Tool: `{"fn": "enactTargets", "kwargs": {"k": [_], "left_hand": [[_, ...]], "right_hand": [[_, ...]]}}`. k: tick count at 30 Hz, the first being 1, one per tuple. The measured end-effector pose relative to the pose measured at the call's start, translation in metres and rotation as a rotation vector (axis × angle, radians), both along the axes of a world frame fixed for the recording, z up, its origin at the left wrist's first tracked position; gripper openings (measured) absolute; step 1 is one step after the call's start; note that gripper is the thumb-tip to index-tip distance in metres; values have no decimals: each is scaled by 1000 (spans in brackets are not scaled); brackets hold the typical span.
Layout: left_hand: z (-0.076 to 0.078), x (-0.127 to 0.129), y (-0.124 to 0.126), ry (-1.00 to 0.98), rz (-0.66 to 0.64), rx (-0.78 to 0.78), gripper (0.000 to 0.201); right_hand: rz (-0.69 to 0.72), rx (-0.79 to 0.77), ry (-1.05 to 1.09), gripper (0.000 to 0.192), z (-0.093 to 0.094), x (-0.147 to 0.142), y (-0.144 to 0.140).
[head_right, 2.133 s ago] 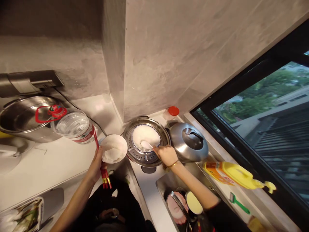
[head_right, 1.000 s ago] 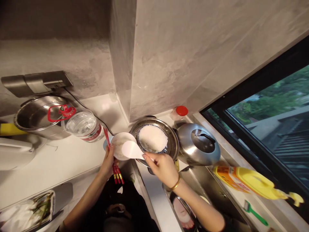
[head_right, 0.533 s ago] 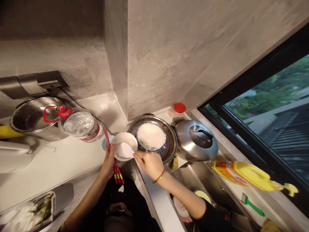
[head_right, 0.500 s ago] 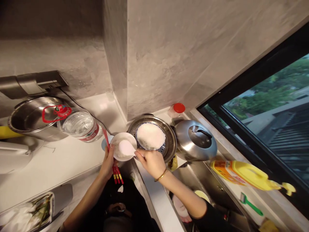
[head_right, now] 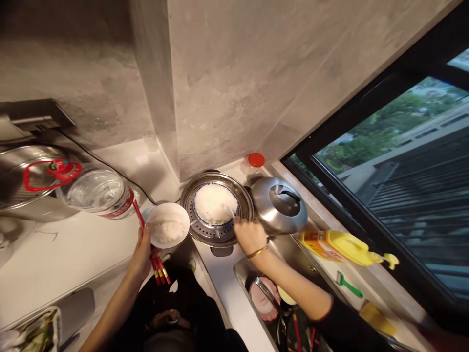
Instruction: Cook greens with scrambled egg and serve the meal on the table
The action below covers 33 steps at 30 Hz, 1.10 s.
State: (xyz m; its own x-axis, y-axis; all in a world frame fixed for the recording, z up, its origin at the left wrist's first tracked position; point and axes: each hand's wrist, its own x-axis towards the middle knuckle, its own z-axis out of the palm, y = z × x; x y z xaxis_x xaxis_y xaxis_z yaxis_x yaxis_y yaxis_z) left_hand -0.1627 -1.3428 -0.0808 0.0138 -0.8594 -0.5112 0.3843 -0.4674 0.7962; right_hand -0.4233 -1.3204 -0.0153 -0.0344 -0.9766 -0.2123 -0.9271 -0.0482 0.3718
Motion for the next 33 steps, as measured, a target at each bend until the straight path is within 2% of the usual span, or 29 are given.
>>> {"fn": "enactTargets", "kwargs": {"k": [4, 10, 15, 20, 26, 29, 33], "left_hand": [[-2, -2, 1, 18, -25, 9, 45], [-1, -3, 2, 31, -43, -10, 45], [1, -2, 2, 18, -41, -12, 46], [3, -1, 2, 34, -24, -4, 47], [7, -2, 2, 11, -54, 9, 51], [9, -6, 1, -3, -55, 27, 51], [11, -15, -1, 8, -74, -6, 50]], "right_hand": [[-9, 64, -37, 31, -8, 3, -11], [11, 125, -70, 36, -16, -9, -37], [-36, 152, -150, 38, -22, -19, -58], [-77, 235, -423, 40, -36, -47, -80], [-138, 343, -982, 56, -48, -76, -86], [-233, 332, -1176, 57, -39, -82, -81], [-298, 198, -1285, 59, -15, -87, -74]]}}
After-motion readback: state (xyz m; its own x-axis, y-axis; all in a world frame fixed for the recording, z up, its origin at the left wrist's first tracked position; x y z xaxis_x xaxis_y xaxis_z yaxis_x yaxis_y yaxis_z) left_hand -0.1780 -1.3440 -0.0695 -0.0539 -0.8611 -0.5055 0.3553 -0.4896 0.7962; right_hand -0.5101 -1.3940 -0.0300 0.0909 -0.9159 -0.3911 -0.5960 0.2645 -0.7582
